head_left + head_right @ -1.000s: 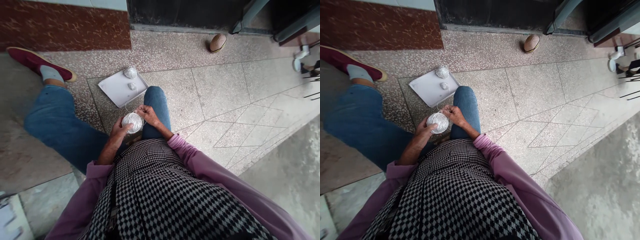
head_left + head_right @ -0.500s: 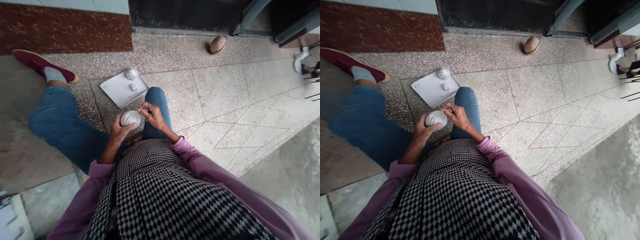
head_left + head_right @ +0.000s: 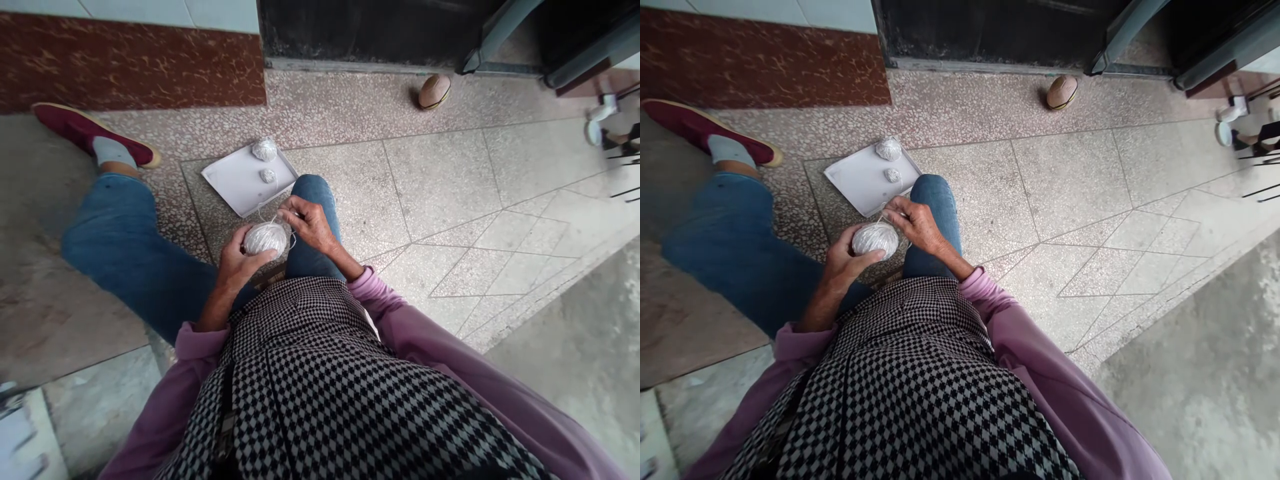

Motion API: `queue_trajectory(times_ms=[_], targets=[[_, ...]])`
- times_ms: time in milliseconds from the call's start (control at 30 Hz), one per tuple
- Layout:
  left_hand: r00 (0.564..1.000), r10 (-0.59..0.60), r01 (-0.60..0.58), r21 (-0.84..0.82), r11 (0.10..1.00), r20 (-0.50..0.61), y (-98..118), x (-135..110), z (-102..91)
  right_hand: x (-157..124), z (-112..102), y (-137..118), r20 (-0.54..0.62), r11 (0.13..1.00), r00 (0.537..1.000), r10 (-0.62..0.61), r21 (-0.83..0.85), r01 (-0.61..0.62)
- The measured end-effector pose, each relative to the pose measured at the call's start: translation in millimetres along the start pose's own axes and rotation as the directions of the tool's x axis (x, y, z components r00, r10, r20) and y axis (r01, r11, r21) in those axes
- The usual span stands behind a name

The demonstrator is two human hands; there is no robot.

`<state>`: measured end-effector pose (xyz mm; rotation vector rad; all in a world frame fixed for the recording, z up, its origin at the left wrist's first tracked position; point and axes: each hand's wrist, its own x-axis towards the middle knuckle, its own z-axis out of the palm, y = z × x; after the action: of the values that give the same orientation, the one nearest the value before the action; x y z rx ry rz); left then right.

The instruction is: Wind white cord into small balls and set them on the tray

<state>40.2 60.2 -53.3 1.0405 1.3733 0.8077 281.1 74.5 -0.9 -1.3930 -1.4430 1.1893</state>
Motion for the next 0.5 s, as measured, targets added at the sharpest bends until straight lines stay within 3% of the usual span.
queue_trajectory(times_ms=[133,300,500], targets=[[0.997,-0.025,0.035,-0.14,0.99,0.069,8.0,-7.8,4.5,13.1,10.0,19.4,0.019,0.98,0.99,0.143,0.138,-0.144],[0.998,-0.028,0.045,-0.336,0.941,0.055,21.7,-10.4,8.7,3.7,33.5,37.1,0.035,0.943,0.974,0.222,0.247,-0.224],[0.995,-0.065,0.094,-0.431,0.898,0.082,28.2,-2.1,5.3,-2.9,50.5,40.7,0.073,0.979,0.984,0.161,0.117,-0.168]])
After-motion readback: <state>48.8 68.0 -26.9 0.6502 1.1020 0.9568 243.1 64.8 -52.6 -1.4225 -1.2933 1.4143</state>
